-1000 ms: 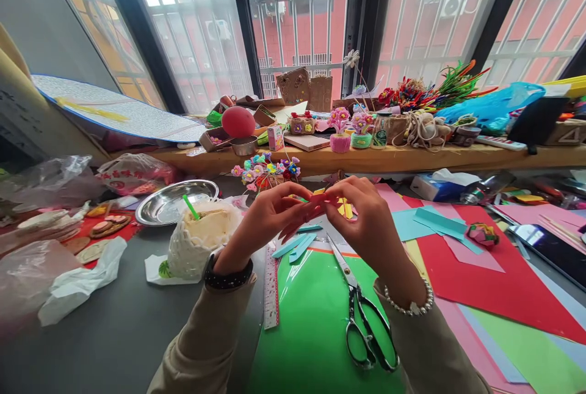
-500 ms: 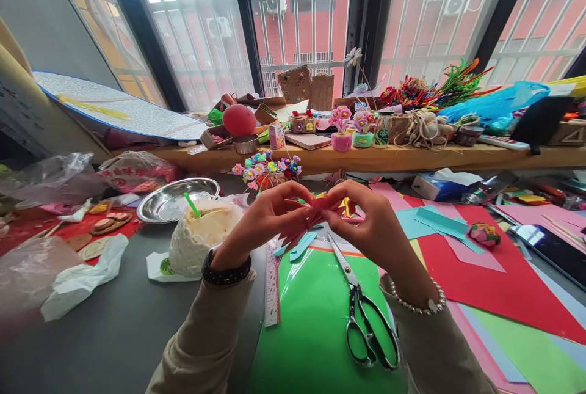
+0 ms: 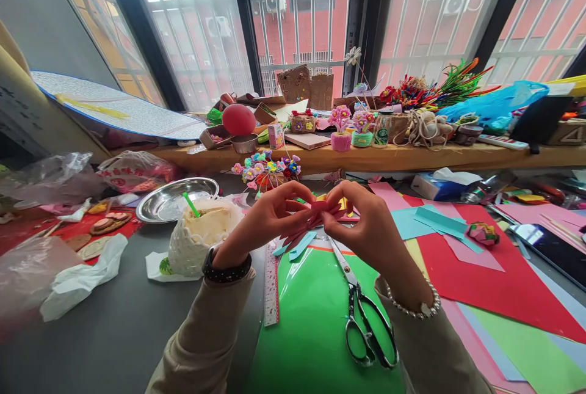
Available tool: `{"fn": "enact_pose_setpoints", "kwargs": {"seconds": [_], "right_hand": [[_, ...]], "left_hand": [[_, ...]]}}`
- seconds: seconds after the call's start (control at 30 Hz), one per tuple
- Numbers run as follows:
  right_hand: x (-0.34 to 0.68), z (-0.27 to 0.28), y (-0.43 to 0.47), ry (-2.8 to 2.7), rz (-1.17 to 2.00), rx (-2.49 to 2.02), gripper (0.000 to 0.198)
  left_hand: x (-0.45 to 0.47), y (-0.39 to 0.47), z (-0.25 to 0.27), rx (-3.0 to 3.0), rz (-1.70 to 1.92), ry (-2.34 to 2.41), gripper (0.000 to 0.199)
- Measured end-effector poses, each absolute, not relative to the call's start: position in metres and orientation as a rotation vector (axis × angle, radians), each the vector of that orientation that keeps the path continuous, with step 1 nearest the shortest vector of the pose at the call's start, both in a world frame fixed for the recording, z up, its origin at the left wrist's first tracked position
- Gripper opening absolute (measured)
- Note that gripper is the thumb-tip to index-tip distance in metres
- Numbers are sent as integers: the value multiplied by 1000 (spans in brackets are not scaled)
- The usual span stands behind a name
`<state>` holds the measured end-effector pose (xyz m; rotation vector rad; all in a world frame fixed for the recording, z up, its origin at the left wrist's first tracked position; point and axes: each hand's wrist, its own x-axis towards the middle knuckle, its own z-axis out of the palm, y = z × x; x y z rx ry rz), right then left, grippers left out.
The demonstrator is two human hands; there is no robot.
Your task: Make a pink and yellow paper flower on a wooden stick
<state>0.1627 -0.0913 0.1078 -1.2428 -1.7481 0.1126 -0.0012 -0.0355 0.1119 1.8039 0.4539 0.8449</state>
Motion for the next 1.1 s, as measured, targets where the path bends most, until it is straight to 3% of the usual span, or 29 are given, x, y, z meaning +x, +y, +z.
{"fn": "enact_pose_setpoints", "kwargs": {"seconds": [1.1], "right_hand": [[155,103,-87,-1687,-409,-1149,11]], "left_hand": [[5,-36,111,1751,945,577,28]]}}
